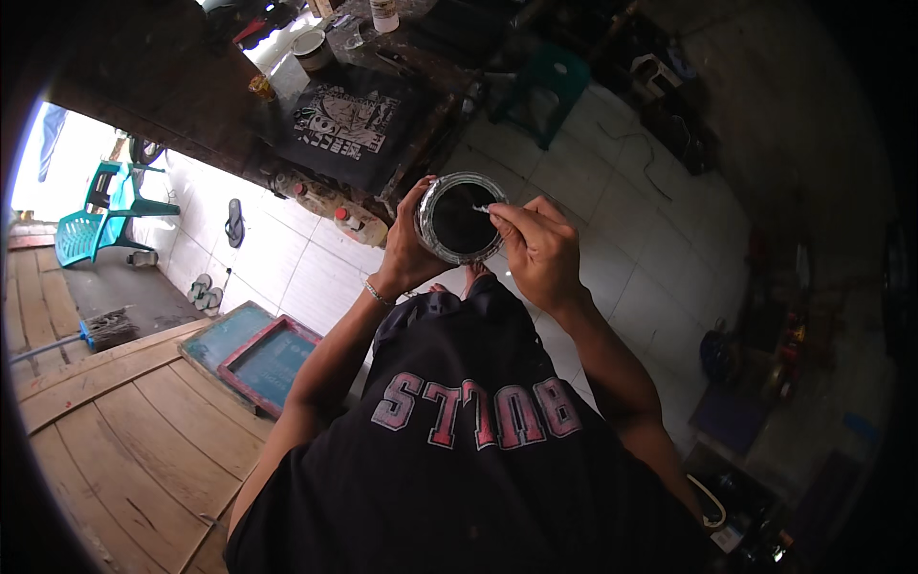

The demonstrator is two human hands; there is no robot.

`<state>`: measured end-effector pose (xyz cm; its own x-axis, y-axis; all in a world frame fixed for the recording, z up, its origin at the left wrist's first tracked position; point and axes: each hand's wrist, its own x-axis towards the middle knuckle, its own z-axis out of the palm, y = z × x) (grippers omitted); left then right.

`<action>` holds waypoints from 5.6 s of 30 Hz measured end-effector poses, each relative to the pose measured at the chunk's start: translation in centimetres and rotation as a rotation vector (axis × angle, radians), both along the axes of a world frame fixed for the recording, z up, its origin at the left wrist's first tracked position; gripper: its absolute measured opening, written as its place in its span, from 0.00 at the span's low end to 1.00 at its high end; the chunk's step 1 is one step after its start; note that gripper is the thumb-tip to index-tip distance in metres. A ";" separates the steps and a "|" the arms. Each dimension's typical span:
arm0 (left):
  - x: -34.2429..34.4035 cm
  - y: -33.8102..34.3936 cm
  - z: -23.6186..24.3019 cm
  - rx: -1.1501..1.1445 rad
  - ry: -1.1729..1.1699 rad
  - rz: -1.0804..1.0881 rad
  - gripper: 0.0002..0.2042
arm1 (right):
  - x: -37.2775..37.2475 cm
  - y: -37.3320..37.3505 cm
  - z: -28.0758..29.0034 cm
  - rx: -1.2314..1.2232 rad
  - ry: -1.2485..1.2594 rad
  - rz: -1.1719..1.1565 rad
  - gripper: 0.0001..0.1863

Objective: The person stirs a dark liquid in a container, adds a clear liquid from a bottle, and continues stirring. They then place a black rectangular sheet on the table, position a screen printing frame over it, and adjust the clamps to secure the frame. The person handles a roll of tape at the end.

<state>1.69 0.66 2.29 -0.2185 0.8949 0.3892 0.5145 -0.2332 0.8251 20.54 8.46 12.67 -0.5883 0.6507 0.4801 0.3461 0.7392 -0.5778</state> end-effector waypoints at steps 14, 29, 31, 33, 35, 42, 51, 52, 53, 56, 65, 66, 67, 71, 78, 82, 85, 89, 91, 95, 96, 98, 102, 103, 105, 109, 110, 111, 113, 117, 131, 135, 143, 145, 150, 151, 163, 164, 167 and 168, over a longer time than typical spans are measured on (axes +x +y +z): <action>-0.1 -0.5 -0.2 -0.134 -0.041 0.011 0.58 | 0.4 -1.0 -1.0 -0.117 -0.095 0.113 0.07; -0.4 -0.5 0.0 -0.081 0.012 0.010 0.59 | -1.1 -0.6 -1.9 0.080 -0.025 0.114 0.06; -0.8 -0.5 -0.3 -0.092 -0.023 0.007 0.59 | -0.8 -1.0 -1.4 -0.075 -0.051 0.173 0.08; -1.0 -0.5 -1.0 -0.092 -0.059 -0.009 0.59 | -0.4 -0.2 -0.6 -0.149 -0.032 0.161 0.11; -0.9 -0.7 -1.1 -0.067 -0.007 0.009 0.59 | -0.3 -0.1 -0.5 -0.065 -0.058 0.092 0.09; -1.3 -0.5 -2.0 -0.064 -0.083 0.016 0.57 | -1.1 -0.1 -2.1 -0.137 -0.056 0.113 0.08; -2.5 -0.8 -1.2 -0.240 -0.062 0.096 0.61 | -2.7 1.4 -1.5 -0.156 0.010 0.049 0.06; -2.8 -0.7 -1.5 -0.234 -0.074 0.106 0.62 | -3.1 1.5 -1.4 -0.072 0.023 0.006 0.06; -3.0 -0.6 -1.6 -0.228 -0.086 0.117 0.62 | -3.4 1.4 -2.1 -0.076 -0.005 0.041 0.06; -4.1 -0.2 -2.0 -0.161 0.041 0.134 0.60 | -4.3 1.2 -4.2 -0.137 -0.115 0.158 0.06; -6.4 2.1 -4.0 -0.137 -0.001 0.260 0.56 | -8.3 8.0 -5.9 -0.199 -0.031 0.267 0.13; -6.9 2.7 -4.1 -0.159 -0.013 0.287 0.56 | -9.0 9.2 -5.9 -0.216 -0.031 0.287 0.14; -7.4 3.2 -4.3 -0.181 -0.026 0.316 0.56 | -9.9 10.8 -5.8 -0.246 -0.026 0.290 0.14; -9.5 5.5 -5.1 -0.298 0.011 0.501 0.56 | -14.5 20.3 -7.3 -0.414 -0.015 0.269 0.20; -12.9 12.5 -5.4 -0.388 0.209 0.747 0.63 | -30.7 44.2 -21.5 -0.531 -0.088 0.156 0.56; -14.6 16.9 -3.8 -0.468 0.193 0.839 0.61 | -42.1 54.3 -28.3 -0.543 -0.080 0.166 0.72; -15.5 19.1 -3.6 -0.454 0.149 0.945 0.56 | -49.3 58.0 -30.8 -0.602 -0.097 0.148 0.78; -18.0 21.1 -3.7 -0.587 0.295 0.943 0.58 | -54.9 63.5 -36.1 -0.451 0.065 0.134 0.76; -18.9 22.3 -3.1 -0.564 0.315 0.992 0.57 | -56.1 64.0 -36.9 -0.535 0.139 0.115 0.66; -18.9 23.1 -3.0 -0.486 0.197 1.105 0.55 | -55.5 61.5 -33.6 -0.396 0.100 0.060 0.47; -19.3 23.6 -2.9 -0.454 0.177 1.120 0.54 | -55.1 62.1 -32.7 -0.418 0.197 0.134 0.45; -19.9 23.9 -3.2 -0.465 0.197 1.119 0.54 | -53.6 62.4 -29.3 -0.515 0.287 0.307 0.40; -19.8 24.6 -4.2 -0.412 0.104 1.151 0.53 | -47.1 58.7 -18.1 -0.783 0.009 0.622 0.29; -19.8 24.9 -4.6 -0.386 0.071 1.150 0.53 | -45.2 58.1 -15.9 -0.747 -0.052 0.705 0.28; -20.1 25.7 -5.1 -0.358 0.110 1.138 0.54 | -42.1 56.9 -11.8 -0.715 -0.264 0.767 0.32; -20.0 27.3 -6.9 -0.358 0.138 1.127 0.53 | -37.9 54.2 -5.9 -0.826 -0.449 0.995 0.43; -19.9 27.8 -7.1 -0.331 0.131 1.123 0.53 | -37.1 53.8 -5.3 -0.851 -0.497 1.038 0.43; -20.0 28.2 -7.2 -0.304 0.131 1.116 0.53 | -36.4 53.4 -4.8 -0.878 -0.537 1.079 0.44; -19.8 28.8 -7.6 -0.291 0.104 1.115 0.54 | -35.3 52.4 -4.0 -0.808 -0.698 1.130 0.44; -20.1 29.5 -7.4 -0.246 0.155 1.086 0.57 | -34.0 50.7 -4.7 -0.686 -0.954 1.191 0.43; -19.5 29.2 -7.3 -0.194 0.199 1.031 0.57 | -34.2 48.5 -7.2 -0.769 -1.165 1.197 0.29; -19.3 29.0 -7.6 -0.197 0.194 1.045 0.58 | -34.8 48.3 -6.9 -0.814 -1.206 1.205 0.31; -19.6 29.1 -7.5 -0.236 0.102 1.146 0.57 | -34.8 48.3 -7.6 -0.647 -0.979 1.216 0.44; -19.9 29.2 -7.4 -0.224 0.057 1.162 0.57 | -34.9 48.4 -7.5 -0.659 -0.904 1.224 0.45; -20.0 28.6 -7.3 -0.257 -0.065 1.252 0.57 | -35.0 48.9 -8.2 -0.663 -0.756 1.145 0.44; -20.2 28.5 -7.5 -0.233 -0.087 1.252 0.58 | -35.2 49.0 -8.4 -0.676 -0.702 1.099 0.44; -17.2 24.8 -5.6 -0.476 -0.007 1.457 0.54 | -46.7 54.4 -23.5 -0.545 -0.109 0.047 0.56; -17.1 24.4 -5.6 -0.363 -0.077 1.425 0.54 | -48.0 55.8 -25.7 -0.469 -0.056 0.027 0.57; -17.2 23.6 -3.7 -0.236 -0.129 1.342 0.56 | -50.7 58.0 -28.8 -0.496 -0.011 0.021 0.58; -17.1 23.4 -3.4 -0.224 -0.126 1.354 0.57 | -51.0 57.9 -29.3 -0.496 -0.052 0.025 0.56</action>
